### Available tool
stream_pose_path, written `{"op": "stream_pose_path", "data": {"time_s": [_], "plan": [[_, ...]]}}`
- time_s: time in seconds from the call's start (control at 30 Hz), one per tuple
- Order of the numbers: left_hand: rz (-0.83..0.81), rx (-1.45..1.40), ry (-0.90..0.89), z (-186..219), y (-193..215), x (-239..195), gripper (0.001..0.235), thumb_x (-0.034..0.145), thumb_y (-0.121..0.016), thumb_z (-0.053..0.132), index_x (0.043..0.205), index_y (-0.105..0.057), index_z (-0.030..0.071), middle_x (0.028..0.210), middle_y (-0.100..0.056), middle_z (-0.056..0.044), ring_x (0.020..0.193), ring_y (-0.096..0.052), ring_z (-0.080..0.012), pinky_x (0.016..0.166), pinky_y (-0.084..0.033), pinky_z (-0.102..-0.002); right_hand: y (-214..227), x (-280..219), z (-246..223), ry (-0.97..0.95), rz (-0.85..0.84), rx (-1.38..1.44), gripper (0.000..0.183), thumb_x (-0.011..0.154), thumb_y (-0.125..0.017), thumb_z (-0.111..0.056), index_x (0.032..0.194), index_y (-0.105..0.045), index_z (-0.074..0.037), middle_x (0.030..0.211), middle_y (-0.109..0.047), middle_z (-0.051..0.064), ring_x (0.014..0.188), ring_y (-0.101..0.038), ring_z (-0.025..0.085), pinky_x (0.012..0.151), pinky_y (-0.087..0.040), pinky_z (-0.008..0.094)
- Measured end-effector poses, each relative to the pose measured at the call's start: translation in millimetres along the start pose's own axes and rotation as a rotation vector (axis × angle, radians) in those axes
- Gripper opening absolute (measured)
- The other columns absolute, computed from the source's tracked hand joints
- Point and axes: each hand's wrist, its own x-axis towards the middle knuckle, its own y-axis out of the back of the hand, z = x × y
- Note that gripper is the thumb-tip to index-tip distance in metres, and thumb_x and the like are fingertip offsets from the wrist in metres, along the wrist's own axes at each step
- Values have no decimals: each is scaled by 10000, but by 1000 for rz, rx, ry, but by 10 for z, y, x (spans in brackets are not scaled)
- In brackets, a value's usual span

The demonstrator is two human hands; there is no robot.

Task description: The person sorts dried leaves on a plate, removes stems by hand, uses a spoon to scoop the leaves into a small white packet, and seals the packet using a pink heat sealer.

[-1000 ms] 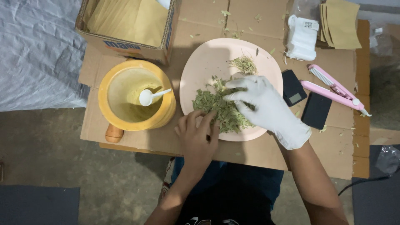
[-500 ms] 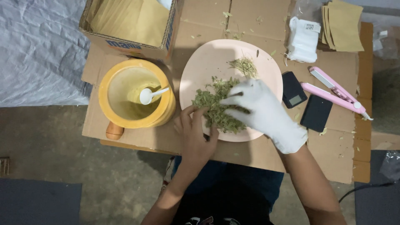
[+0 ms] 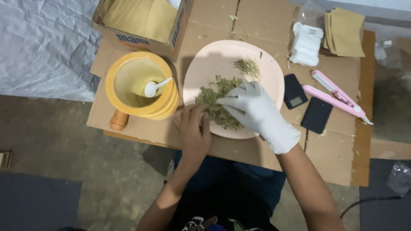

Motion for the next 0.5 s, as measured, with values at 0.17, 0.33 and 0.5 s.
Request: {"op": "stream_pose_path", "data": {"time_s": [0.17,0.33,0.5], "plan": [[78,108,-138,-155,-122,-33,134,1146,-599,193,1197,-686,105,1122,-544,-96,925,-473,-283,815,-425,-459,135,-4,225,99,132,114,68,1012,-759,-244,983,-808,-208,999,-807,-2,969,-746,281,894,-588,460],[66,187,-160,-228,-154,-112,151,1113,-662,183,1240,-741,155,1169,-559,-69,1014,-477,-283,877,-379,-454,109,-71,370,94,144,244,103,1031,-826,-238,1035,-826,-135,1061,-789,71,1019,-748,357,857,-586,484],[42,53,-262,-146,-125,-82,105,1117,-672,120,1169,-756,82,1032,-555,-40,973,-468,-220,928,-436,-407,37,-46,248,60,169,381,115,1015,-855,-185,1109,-856,-118,1107,-780,157,1070,-717,430,926,-553,521]]}}
